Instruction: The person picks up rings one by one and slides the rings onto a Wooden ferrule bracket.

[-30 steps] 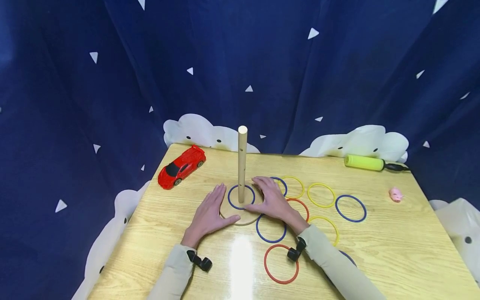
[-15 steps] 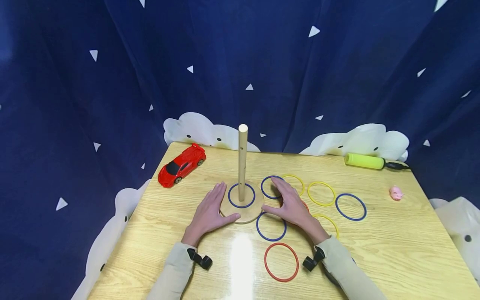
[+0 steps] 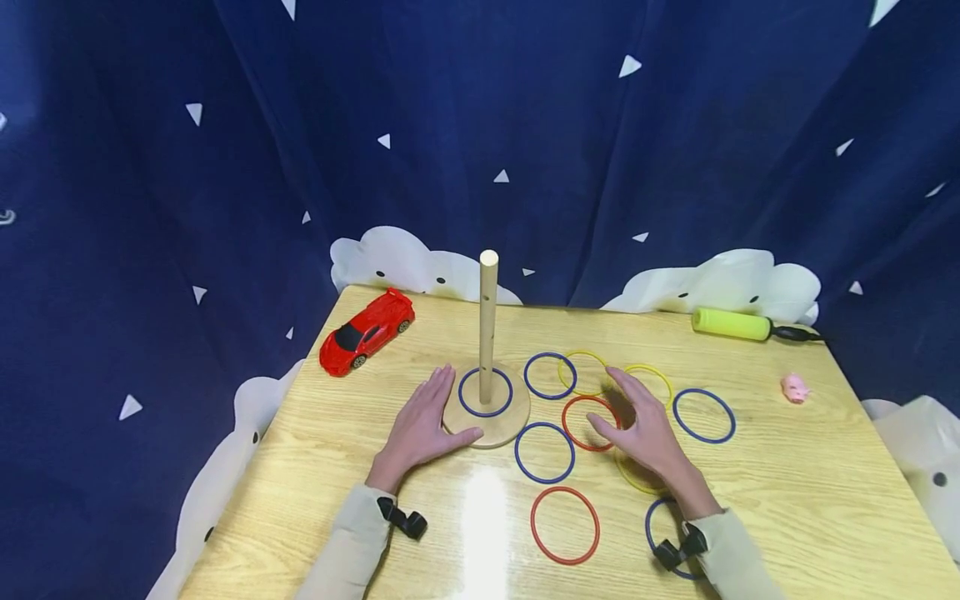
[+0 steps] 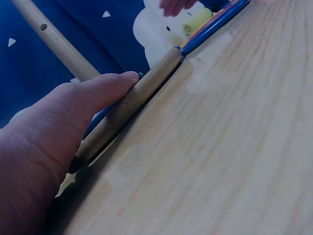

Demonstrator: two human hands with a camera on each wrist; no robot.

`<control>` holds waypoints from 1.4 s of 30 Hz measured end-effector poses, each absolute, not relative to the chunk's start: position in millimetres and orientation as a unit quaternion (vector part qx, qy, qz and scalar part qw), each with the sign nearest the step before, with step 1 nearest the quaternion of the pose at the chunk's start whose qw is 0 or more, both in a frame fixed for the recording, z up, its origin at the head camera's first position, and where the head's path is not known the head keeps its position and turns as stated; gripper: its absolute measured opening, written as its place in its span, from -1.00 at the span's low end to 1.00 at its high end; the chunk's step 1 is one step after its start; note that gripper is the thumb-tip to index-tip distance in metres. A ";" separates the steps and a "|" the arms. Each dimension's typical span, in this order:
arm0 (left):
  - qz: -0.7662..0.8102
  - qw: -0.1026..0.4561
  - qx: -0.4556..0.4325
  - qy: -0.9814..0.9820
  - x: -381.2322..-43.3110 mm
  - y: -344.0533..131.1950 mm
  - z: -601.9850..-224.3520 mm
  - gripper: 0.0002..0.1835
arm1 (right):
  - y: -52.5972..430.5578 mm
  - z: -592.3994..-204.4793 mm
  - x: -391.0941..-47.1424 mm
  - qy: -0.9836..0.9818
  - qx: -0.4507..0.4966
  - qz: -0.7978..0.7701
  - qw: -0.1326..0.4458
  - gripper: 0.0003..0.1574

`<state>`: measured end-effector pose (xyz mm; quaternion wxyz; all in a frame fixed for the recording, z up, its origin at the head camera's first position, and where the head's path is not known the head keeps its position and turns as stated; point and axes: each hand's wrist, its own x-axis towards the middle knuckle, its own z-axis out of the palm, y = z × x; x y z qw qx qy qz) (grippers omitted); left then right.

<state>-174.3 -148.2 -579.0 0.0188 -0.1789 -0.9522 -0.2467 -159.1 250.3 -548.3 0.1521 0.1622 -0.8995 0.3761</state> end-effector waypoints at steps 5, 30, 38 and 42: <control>-0.245 0.017 -0.178 -0.953 -174.2 -147.9 -581.3 0.34 | 276.9 -555.3 -151.5 -0.896 0.134 0.381 0.183 0.01; -0.249 0.020 -0.177 -0.952 -175.7 -148.2 -581.9 0.33 | 386.3 -577.5 -128.6 -0.922 -0.004 0.340 0.186 0.32; -0.243 0.011 -0.176 -0.954 -177.6 -148.5 -582.9 0.33 | 400.0 -584.1 -131.2 -0.954 -0.025 0.259 0.151 0.35; -0.244 0.013 -0.178 -0.953 -177.6 -149.0 -584.0 0.34 | 400.9 -587.8 -131.3 -0.960 -0.041 0.238 0.145 0.31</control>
